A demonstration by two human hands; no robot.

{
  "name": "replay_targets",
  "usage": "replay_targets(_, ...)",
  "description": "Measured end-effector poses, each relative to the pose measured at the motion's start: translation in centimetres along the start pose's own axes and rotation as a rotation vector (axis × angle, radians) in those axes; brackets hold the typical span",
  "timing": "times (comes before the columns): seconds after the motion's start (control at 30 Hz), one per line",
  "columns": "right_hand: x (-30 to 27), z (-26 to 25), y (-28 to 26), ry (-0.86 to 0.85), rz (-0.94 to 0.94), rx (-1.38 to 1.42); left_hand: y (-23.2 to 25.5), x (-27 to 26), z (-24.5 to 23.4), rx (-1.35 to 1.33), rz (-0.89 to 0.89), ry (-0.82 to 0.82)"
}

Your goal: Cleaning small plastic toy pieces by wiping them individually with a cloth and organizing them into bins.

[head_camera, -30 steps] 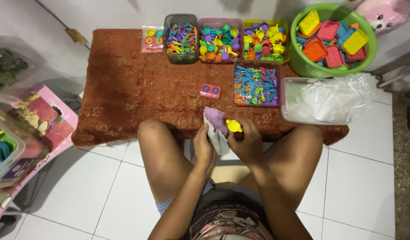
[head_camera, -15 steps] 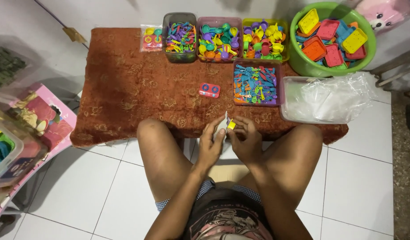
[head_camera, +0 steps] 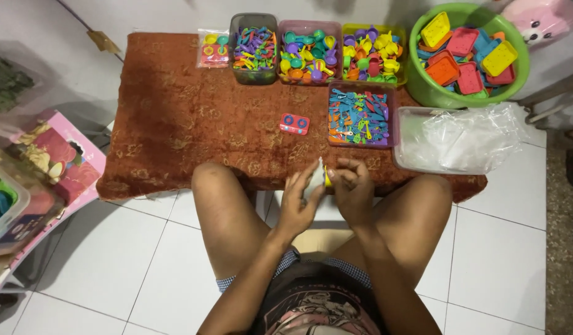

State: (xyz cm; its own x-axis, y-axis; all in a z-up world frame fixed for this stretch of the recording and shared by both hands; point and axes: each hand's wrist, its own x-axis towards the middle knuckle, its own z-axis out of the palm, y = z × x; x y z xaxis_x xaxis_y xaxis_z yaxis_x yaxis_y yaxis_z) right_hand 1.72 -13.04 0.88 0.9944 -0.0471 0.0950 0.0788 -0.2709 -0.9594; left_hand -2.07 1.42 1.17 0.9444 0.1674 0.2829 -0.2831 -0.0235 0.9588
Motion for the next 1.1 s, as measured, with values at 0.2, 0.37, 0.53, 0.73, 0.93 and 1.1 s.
replay_targets(0.2, -0.3, 0.4, 1.4, -0.074, 0.146, 0.076, -1.4, -0.6, 0.2, 0.061, -0.061, 0.056)
replay_targets(0.37, -0.2, 0.1, 0.7, -0.089, 0.078, 0.060, 1.0, -0.2, 0.4, -0.413, -0.311, 0.129)
replay_targets(0.53, -0.6, 1.8, -0.6, 0.013, -0.269, -0.102, -2.9, 0.1, -0.2, -0.272, -0.293, 0.039)
replay_targets(0.73, 2.1, 2.2, 0.8, -0.104, -0.409, -0.136, -5.1, 3.6, -3.4, -0.323, -0.194, 0.249)
replay_targets(0.93, 8.9, 6.8, 7.3, -0.026, -0.430, -0.173, -3.8, 9.2, -7.0, -0.900, -0.527, 0.487)
replay_targets(1.1, 11.3, 12.0, 11.2, -0.222, -0.049, -0.250, -9.7, 8.3, -7.2, -1.002, -0.788, 0.431)
